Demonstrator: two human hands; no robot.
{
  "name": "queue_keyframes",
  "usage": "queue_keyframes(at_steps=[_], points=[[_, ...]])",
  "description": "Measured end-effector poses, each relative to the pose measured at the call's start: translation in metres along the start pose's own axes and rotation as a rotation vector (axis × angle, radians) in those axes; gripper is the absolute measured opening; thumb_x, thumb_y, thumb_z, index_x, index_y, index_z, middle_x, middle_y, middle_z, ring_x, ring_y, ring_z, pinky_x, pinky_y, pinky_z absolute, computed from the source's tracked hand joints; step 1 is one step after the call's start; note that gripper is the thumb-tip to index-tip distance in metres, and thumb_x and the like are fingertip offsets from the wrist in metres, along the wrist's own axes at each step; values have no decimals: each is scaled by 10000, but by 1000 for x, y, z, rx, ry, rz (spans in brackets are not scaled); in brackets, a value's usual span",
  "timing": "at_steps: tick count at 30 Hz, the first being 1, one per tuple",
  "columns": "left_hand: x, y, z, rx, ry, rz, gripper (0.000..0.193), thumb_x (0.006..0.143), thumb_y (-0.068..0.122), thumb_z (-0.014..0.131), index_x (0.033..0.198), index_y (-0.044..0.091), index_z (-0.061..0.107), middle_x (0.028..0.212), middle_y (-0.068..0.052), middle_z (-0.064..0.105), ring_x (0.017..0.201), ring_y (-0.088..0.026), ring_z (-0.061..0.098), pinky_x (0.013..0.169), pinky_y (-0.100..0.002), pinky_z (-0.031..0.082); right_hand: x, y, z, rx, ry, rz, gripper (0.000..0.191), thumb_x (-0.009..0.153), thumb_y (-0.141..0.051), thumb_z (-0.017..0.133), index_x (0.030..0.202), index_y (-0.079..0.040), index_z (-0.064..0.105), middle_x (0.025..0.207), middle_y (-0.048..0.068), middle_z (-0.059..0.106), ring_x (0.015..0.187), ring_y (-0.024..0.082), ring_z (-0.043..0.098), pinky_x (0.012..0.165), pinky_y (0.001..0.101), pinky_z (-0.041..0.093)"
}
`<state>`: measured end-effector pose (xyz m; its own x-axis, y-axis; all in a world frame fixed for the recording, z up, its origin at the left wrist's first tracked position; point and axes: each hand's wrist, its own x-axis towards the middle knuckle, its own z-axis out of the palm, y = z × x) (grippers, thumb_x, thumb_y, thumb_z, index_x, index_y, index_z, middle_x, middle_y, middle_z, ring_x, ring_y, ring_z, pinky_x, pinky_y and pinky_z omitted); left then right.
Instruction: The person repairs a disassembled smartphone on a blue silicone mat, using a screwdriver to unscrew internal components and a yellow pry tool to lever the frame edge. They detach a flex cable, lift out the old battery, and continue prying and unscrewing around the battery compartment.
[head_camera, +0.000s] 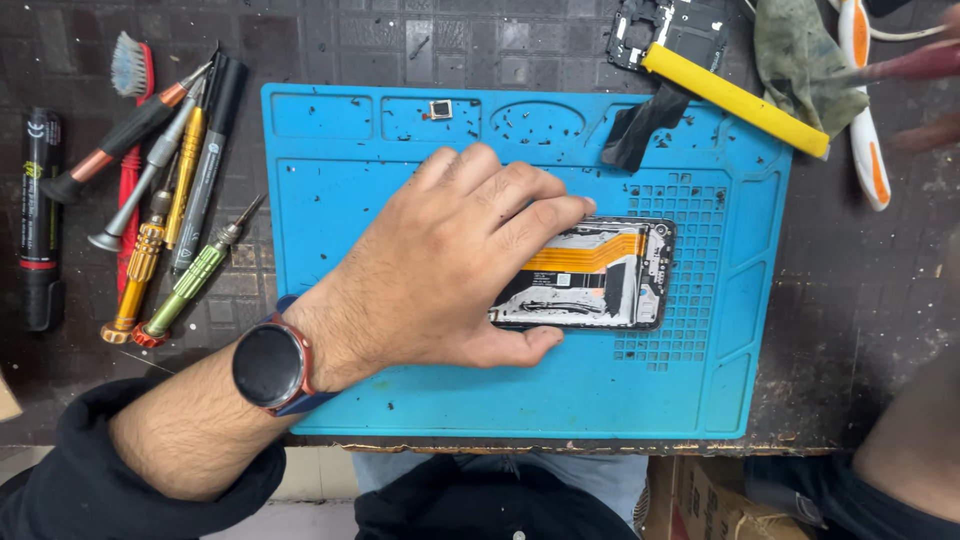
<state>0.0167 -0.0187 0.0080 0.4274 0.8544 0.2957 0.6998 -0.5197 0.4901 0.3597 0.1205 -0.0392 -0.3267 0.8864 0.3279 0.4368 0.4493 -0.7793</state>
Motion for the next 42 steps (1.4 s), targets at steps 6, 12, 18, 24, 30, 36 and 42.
queue_keyframes(at_steps=[6,12,18,24,30,36,42], points=[[1,1,-3,-2,-6,-7,683,716,455,848,1242,71,643,1159,-78,612,961,-285,532,843,-427,447,-7,-86,23,170,-236,-87,449,1212,-406,431,1314,12,303,1055,217,686,952,266,751,886,314,650],[0,-1,-4,-2,-21,-6,681,702,448,845,1231,65,653,1147,-77,609,958,-287,529,842,-427,448,12,-105,26,132,-369,-83,488,1164,-418,451,1270,22,271,1009,255,690,932,304,767,864,347,665],[-1,0,-3,-9,-2,-1,680,712,455,840,1230,60,646,1155,-86,596,982,-292,533,861,-425,461,15,-104,33,192,-415,-100,493,1124,-400,482,1268,17,263,990,262,683,937,317,759,867,351,661],[-2,0,-2,-14,-8,-5,685,710,451,837,1232,51,647,1160,-94,591,994,-300,535,859,-433,467,10,-97,30,143,-415,-103,493,1120,-412,476,1225,22,269,1006,261,697,964,307,762,887,327,636],[-1,0,-2,-6,-3,-6,677,714,458,840,1221,52,650,1156,-95,589,1008,-302,539,865,-435,469,9,-96,30,117,-406,-137,484,1127,-419,477,1239,9,281,1007,245,709,965,290,763,887,300,623],[-1,0,-3,-4,-4,2,674,707,453,841,1209,43,654,1154,-98,588,1015,-303,542,873,-436,467,6,-96,28,48,-418,-167,438,1137,-381,465,1237,8,290,1022,233,719,963,296,771,857,287,614],[-1,0,-3,-1,-10,0,689,703,458,840,1212,35,652,1158,-100,592,1018,-299,548,865,-429,462,6,-98,28,7,-413,-167,407,1141,-362,450,1255,-3,296,1024,215,729,972,295,778,838,278,616]])
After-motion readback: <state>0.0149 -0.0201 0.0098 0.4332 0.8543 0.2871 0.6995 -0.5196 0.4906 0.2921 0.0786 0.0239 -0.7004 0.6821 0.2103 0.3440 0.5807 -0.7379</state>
